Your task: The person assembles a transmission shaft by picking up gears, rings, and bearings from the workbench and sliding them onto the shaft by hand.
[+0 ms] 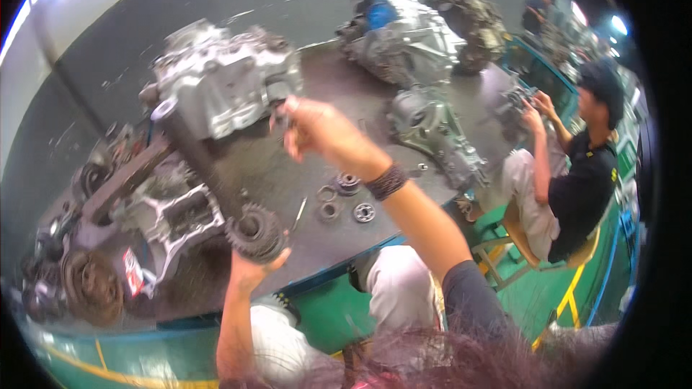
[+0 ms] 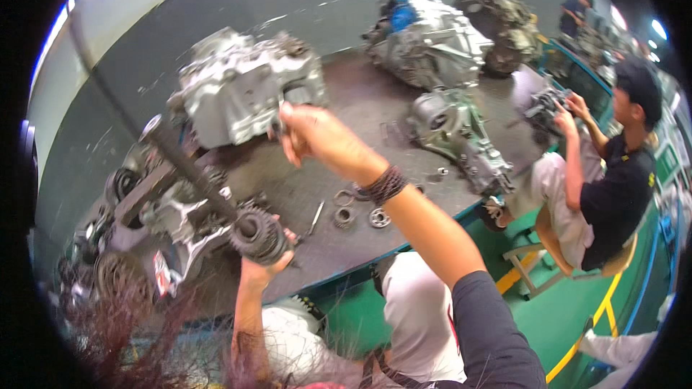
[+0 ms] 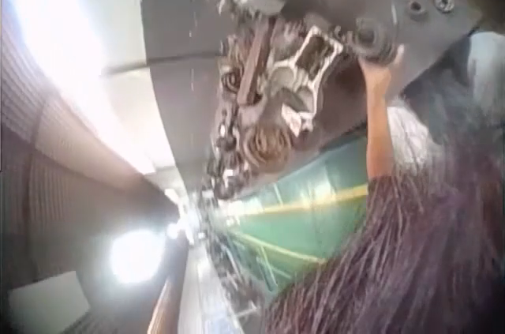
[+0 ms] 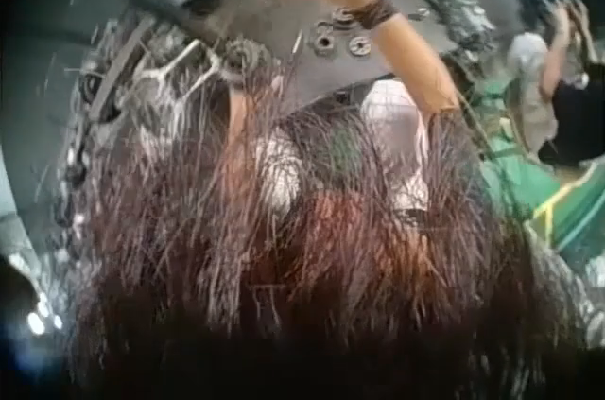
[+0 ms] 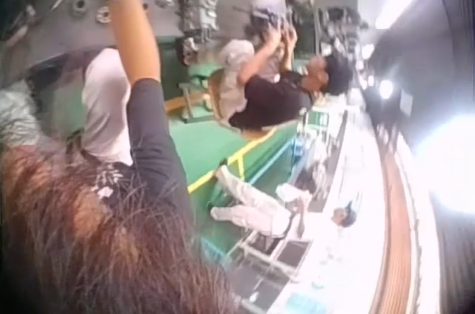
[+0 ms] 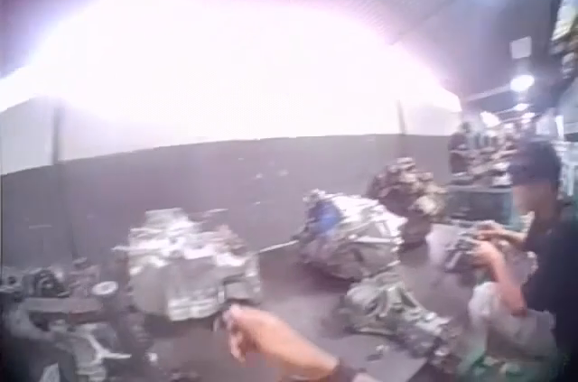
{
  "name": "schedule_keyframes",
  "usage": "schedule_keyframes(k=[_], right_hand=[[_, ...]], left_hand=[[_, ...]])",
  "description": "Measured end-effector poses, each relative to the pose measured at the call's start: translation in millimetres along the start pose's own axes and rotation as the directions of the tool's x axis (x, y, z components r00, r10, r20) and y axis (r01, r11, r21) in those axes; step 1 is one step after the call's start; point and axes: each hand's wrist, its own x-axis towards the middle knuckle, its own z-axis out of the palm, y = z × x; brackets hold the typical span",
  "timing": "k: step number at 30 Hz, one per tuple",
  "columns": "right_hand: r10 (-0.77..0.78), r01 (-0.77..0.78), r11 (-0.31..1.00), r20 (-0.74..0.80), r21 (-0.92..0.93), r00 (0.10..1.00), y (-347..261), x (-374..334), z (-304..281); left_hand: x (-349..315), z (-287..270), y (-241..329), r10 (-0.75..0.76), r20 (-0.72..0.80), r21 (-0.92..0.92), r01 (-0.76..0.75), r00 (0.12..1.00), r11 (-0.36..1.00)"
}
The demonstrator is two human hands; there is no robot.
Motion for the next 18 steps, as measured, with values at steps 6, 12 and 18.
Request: schedule_keyframes(k=[6,12,18], right_hand=[[-0.493,0.507,0.839,0.122,-0.195,0.862,-104,22,77],[-0.386,0.485,0.753,0.299,-0.444,0.873,-123,31,104],[-0.295,0.552,0.598,0.480,-0.581,0.826,-111,35,94]], left_hand=[[3,-8,-19,0.114,-0.057,0.094,-0.108,0.992,0.990],[3,-7,-8,0.065,-0.090,0.137,-0.052,0.994,0.989],[3,-6,1,0.072,-0.077,0.106,-0.063,0.994,0.992]])
